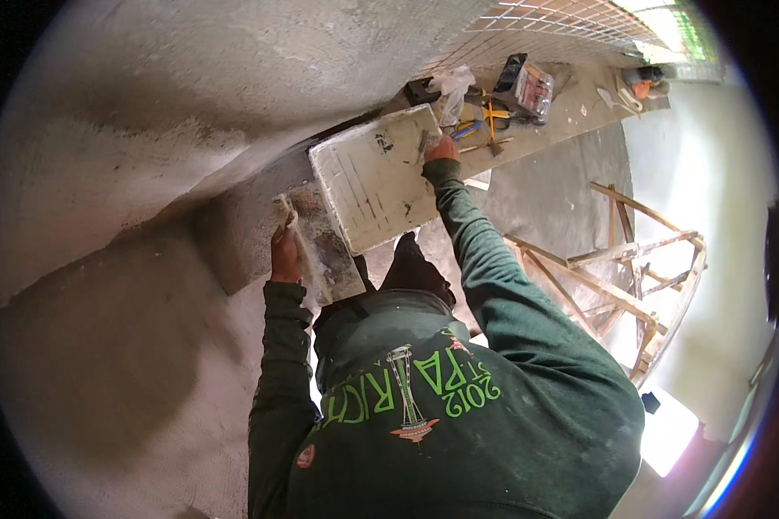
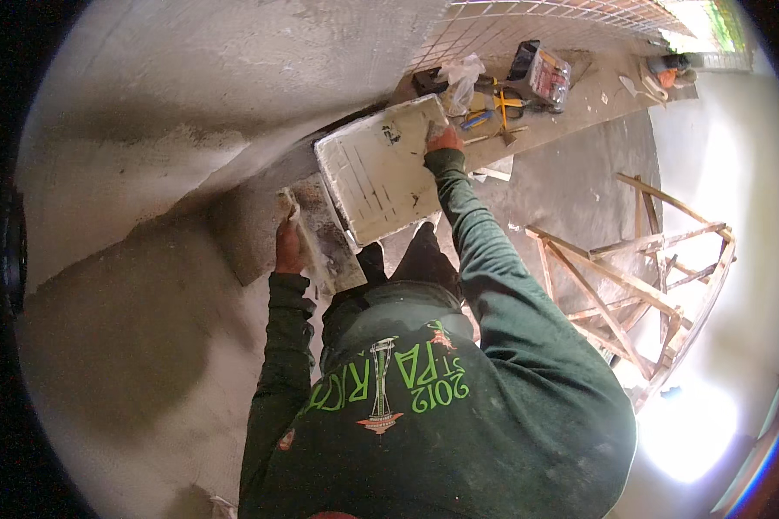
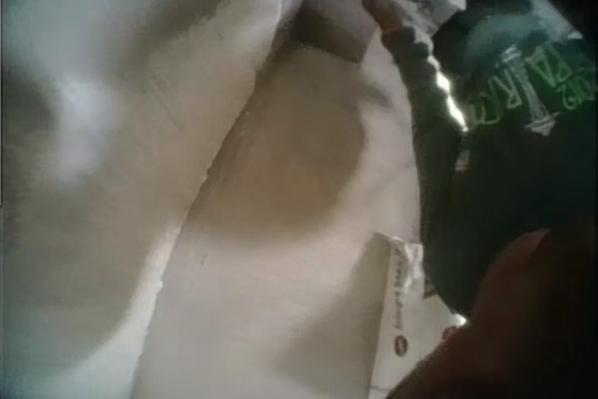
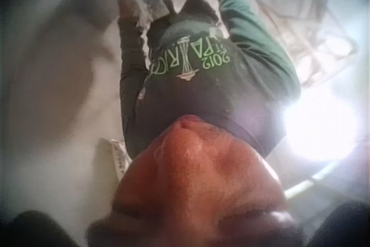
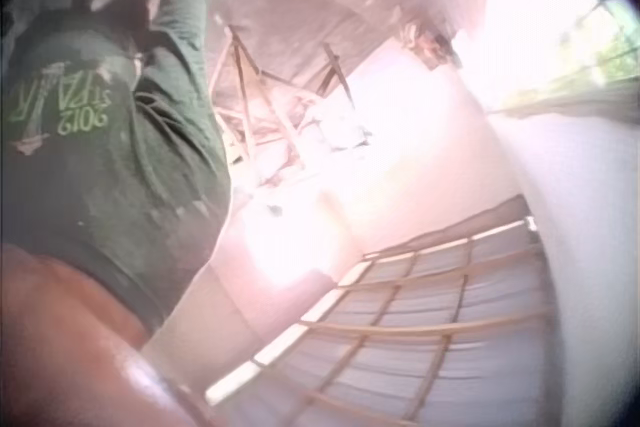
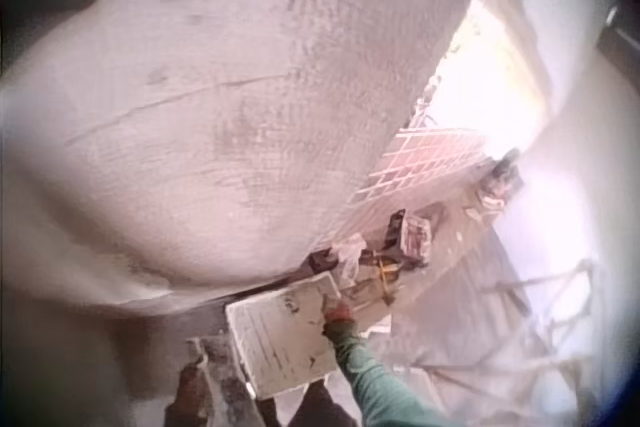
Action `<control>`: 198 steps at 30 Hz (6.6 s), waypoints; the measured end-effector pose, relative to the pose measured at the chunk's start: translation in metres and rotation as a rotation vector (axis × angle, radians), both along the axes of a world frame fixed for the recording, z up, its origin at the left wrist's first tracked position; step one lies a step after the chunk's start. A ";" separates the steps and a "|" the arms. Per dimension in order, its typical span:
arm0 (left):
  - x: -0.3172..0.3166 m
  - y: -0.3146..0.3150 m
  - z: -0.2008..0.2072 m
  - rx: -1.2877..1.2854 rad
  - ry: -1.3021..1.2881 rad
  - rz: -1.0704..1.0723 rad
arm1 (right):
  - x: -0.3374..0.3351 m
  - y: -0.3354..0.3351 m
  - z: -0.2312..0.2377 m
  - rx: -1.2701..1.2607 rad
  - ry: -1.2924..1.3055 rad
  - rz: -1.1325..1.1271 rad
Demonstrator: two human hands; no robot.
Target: The person scoops plaster from a hawk with a trowel and applies it to the ceiling, smoothing the surface with repeated strokes. The person repeatedly reloads the trowel and continues spreading plaster across the ceiling area.
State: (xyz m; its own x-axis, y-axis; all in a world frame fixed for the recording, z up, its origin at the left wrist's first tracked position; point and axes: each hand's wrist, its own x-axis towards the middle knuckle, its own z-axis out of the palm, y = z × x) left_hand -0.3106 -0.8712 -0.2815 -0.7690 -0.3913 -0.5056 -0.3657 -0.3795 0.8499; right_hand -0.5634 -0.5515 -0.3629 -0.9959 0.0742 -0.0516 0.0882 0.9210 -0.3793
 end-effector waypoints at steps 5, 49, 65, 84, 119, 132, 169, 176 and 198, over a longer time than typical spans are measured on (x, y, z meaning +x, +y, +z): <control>-0.018 0.007 0.005 0.148 -0.077 -0.007 | 0.049 0.003 -0.031 0.302 -0.367 0.145; -0.018 -0.009 -0.023 -0.916 0.222 -0.819 | 0.000 -0.063 -0.027 -0.501 -0.248 -0.776; -0.017 -0.008 -0.030 -0.923 0.307 -0.793 | -0.005 -0.065 -0.014 -0.368 0.053 -0.359; 0.061 -0.035 -0.024 -1.128 0.229 -0.651 | 0.054 -0.052 0.038 -0.107 0.307 0.509; 0.019 -0.042 -0.002 -0.868 0.366 -0.598 | 0.061 -0.016 -0.051 0.079 -0.441 -0.039; 0.030 -0.046 0.010 -0.927 0.273 -0.587 | 0.001 -0.019 0.040 0.079 -0.001 0.038; 0.045 -0.036 -0.012 -0.955 0.315 -0.542 | -0.014 -0.043 0.039 0.229 0.216 0.386; 0.044 -0.036 -0.007 -0.900 0.346 -0.643 | -0.036 -0.050 0.002 0.328 0.355 0.509; 0.086 -0.056 -0.047 -0.985 0.188 -0.513 | 0.056 -0.104 0.026 0.036 -0.112 0.291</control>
